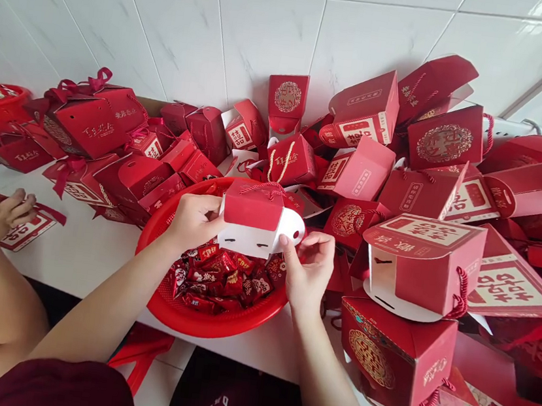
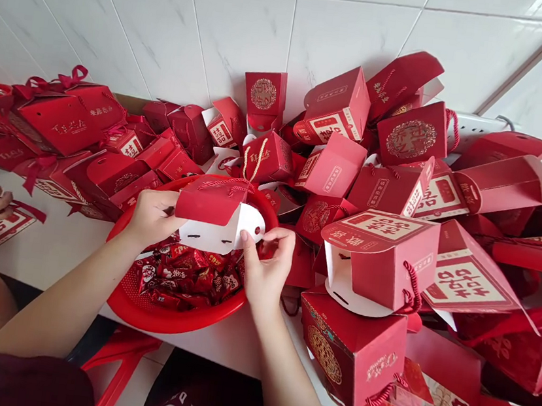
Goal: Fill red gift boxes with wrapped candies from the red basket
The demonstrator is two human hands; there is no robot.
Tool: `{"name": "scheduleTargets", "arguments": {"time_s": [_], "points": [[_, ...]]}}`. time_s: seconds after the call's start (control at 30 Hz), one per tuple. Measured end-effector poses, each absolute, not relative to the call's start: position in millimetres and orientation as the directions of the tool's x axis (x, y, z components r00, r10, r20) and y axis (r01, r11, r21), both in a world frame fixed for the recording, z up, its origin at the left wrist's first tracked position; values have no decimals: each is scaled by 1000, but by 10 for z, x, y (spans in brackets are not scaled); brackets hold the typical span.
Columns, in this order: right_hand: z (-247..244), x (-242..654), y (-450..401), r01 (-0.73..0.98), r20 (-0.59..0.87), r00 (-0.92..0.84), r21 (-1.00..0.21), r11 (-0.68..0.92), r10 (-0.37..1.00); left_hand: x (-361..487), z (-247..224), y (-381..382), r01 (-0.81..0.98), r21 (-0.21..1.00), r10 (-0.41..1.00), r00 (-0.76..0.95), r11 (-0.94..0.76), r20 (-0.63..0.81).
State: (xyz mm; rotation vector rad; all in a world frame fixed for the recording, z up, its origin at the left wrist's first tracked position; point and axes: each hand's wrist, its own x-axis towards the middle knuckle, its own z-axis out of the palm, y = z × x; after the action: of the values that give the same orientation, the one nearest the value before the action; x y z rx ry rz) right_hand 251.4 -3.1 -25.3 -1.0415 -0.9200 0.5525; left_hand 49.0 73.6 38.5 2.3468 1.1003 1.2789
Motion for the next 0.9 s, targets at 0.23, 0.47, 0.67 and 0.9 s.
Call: {"name": "scheduleTargets", "arguments": {"time_s": [0.23,0.47,0.67,0.9], "points": [[-207,2533,-95,387,352,268,-892,234,897,487,423,726,389,415,553,379,-823,742],[-174,2519,-125,485,352,39,-825,290,935,526,450,677,293,424,516,494,-857,700],[-191,2553,-99,416,335,43,-863,287,941,540,448,633,342,213,345,391,-915,853],[-177,2533,-128,455,306,-25,-844,284,952,499,471,657,382,210,392,499,-900,773]]}}
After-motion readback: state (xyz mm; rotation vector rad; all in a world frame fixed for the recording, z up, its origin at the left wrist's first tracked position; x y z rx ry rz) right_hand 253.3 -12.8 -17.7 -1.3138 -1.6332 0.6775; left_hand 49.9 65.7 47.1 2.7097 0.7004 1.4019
